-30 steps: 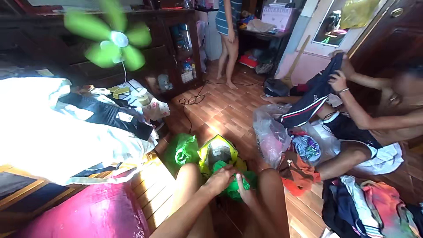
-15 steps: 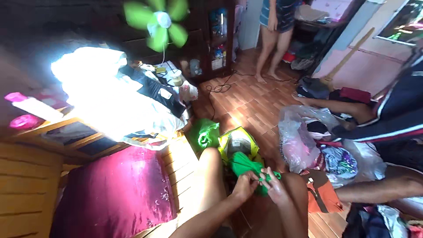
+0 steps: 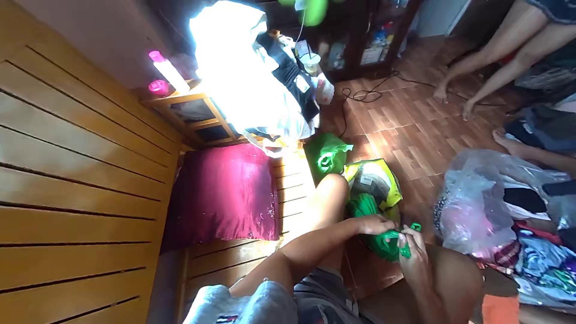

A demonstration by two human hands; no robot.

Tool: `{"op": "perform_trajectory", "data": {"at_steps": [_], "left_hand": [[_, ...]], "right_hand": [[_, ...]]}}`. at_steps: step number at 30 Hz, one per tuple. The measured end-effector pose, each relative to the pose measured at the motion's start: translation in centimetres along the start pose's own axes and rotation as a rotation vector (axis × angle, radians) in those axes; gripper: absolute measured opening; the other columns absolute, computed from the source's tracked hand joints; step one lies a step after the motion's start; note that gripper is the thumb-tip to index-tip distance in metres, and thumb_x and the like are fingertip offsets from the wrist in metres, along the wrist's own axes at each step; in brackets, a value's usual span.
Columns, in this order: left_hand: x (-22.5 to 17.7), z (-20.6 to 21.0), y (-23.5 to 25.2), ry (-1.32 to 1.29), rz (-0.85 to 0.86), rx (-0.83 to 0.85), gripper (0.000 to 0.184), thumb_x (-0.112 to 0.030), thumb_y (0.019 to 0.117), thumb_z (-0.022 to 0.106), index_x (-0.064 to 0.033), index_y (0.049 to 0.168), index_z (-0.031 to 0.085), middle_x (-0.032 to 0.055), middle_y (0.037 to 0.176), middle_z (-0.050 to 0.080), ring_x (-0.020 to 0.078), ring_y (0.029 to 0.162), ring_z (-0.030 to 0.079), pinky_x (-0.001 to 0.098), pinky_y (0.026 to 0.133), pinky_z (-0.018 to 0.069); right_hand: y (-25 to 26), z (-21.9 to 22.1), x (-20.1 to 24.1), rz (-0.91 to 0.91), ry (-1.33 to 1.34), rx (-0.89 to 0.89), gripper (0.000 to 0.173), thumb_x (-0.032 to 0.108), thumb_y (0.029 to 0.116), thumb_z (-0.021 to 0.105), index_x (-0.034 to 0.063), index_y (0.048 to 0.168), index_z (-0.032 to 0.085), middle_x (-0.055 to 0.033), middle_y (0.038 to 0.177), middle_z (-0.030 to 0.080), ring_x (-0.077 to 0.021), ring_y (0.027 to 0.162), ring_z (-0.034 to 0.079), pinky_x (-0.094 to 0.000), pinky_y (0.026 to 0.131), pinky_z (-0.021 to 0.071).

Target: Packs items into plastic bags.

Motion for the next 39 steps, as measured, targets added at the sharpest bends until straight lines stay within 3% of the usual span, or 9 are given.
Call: {"op": "perform_trajectory", "data": {"at_steps": [5, 8, 12, 15, 19, 26, 30, 35, 39], "left_hand": [[1.6, 1.0, 0.3, -0.427, 0.024, 0.065, 0.028, -0.018, 0.1073, 0.039, -0.0005, 0.112, 0.061, -0.0022, 0.082, 0.057, 0.0035, 0.070, 0.053, 0.0219, 0.070, 0.0464], [1.6, 0.8, -0.4, -0.474, -0.063, 0.068, 0.034, -0.023, 0.1108, 0.044, 0.0016, 0.130, 0.058, 0.0038, 0.103, 0.064, 0.0039, 0.082, 0.056, 0.0221, 0.076, 0.0475], [2.3, -0.2, 1.1, -0.567, -0.058, -0.144, 0.026, -0.017, 0.1097, 0.045, 0.0015, 0.113, 0.063, -0.0055, 0.074, 0.054, -0.0006, 0.060, 0.045, 0.0170, 0.059, 0.0396], [2.9, -0.8, 2.2, -0.673, -0.065, -0.222, 0.026, -0.020, 0.1109, 0.044, -0.0030, 0.103, 0.062, -0.0069, 0.066, 0.046, 0.0012, 0.054, 0.041, 0.0170, 0.055, 0.0396], [3.3, -0.7, 2.5, -0.659, -0.082, -0.216, 0.025, -0.017, 0.1101, 0.045, -0.0023, 0.098, 0.062, -0.0068, 0.066, 0.048, 0.0001, 0.053, 0.040, 0.0160, 0.052, 0.0355], [4.9, -1.3, 3.1, -0.480, -0.007, -0.370, 0.015, -0.009, 0.1056, 0.054, 0.0002, 0.105, 0.065, -0.0023, 0.074, 0.055, 0.0033, 0.062, 0.049, 0.0204, 0.062, 0.0441], [6.0, -2.4, 2.8, -0.014, -0.060, -0.481, 0.029, -0.018, 0.1069, 0.055, 0.0053, 0.120, 0.068, 0.0249, 0.128, 0.062, 0.0350, 0.122, 0.058, 0.0484, 0.107, 0.0442], [7.9, -0.7, 3.6, 0.275, -0.357, -0.262, 0.044, -0.030, 0.1130, 0.036, 0.0009, 0.139, 0.055, 0.0303, 0.128, 0.063, 0.0456, 0.123, 0.060, 0.0613, 0.105, 0.0444], [8.3, -0.9, 3.9, 0.246, -0.400, -0.310, 0.044, -0.029, 0.1131, 0.036, 0.0037, 0.137, 0.055, 0.0318, 0.126, 0.063, 0.0462, 0.122, 0.060, 0.0609, 0.104, 0.0446]], "right_hand": [[0.7, 1.1, 0.0, -0.006, 0.315, 0.130, 0.030, 0.007, 0.1022, 0.049, -0.0156, 0.102, 0.068, -0.0317, 0.141, 0.054, -0.0279, 0.115, 0.067, -0.0341, 0.097, 0.0557], [0.8, 2.0, -0.7, 0.050, 0.402, 0.095, 0.045, 0.020, 0.1065, 0.039, -0.0205, 0.111, 0.059, -0.0395, 0.154, 0.034, -0.0407, 0.143, 0.043, -0.0400, 0.117, 0.0393], [-0.1, 3.8, -3.4, 0.307, 0.482, 0.095, 0.068, 0.031, 0.1075, 0.041, -0.0141, 0.155, 0.021, -0.0349, 0.161, 0.023, -0.0342, 0.149, 0.035, -0.0392, 0.121, 0.0350], [-0.7, 6.1, -4.1, 0.420, 0.411, 0.323, 0.078, 0.039, 0.1033, 0.052, -0.0084, 0.158, 0.024, -0.0275, 0.159, 0.037, -0.0358, 0.150, 0.035, -0.0599, 0.126, 0.0137], [-1.5, 9.0, -5.4, 0.544, 0.212, 0.594, 0.098, 0.047, 0.0820, 0.081, -0.0075, 0.152, 0.039, -0.0239, 0.151, 0.049, -0.0355, 0.147, 0.038, -0.0668, 0.123, 0.0009], [-1.0, 9.0, -5.4, 0.771, 0.049, 0.768, 0.045, 0.005, 0.1029, 0.052, -0.0100, 0.145, 0.047, -0.0297, 0.148, 0.050, -0.0393, 0.142, 0.045, -0.0499, 0.120, 0.0312], [-1.0, 9.7, -5.2, 0.769, 0.137, 0.871, 0.041, 0.007, 0.1056, 0.049, -0.0139, 0.141, 0.048, -0.0327, 0.145, 0.050, -0.0407, 0.140, 0.047, -0.0499, 0.118, 0.0336], [-1.8, 10.9, -5.8, 0.745, 0.225, 0.836, 0.037, 0.007, 0.1047, 0.052, -0.0144, 0.135, 0.053, -0.0324, 0.138, 0.056, -0.0406, 0.133, 0.053, -0.0504, 0.115, 0.0379], [-1.8, 10.8, -5.8, 0.734, 0.277, 0.748, 0.050, 0.011, 0.1027, 0.060, -0.0119, 0.144, 0.045, -0.0314, 0.139, 0.056, -0.0393, 0.134, 0.054, -0.0484, 0.116, 0.0383]]}}
Point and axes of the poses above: each hand's wrist, its own y-axis towards the middle knuckle, its own z-axis out of the palm, x = y × z, the point moved 8 cm from there along y, towards the middle knuckle
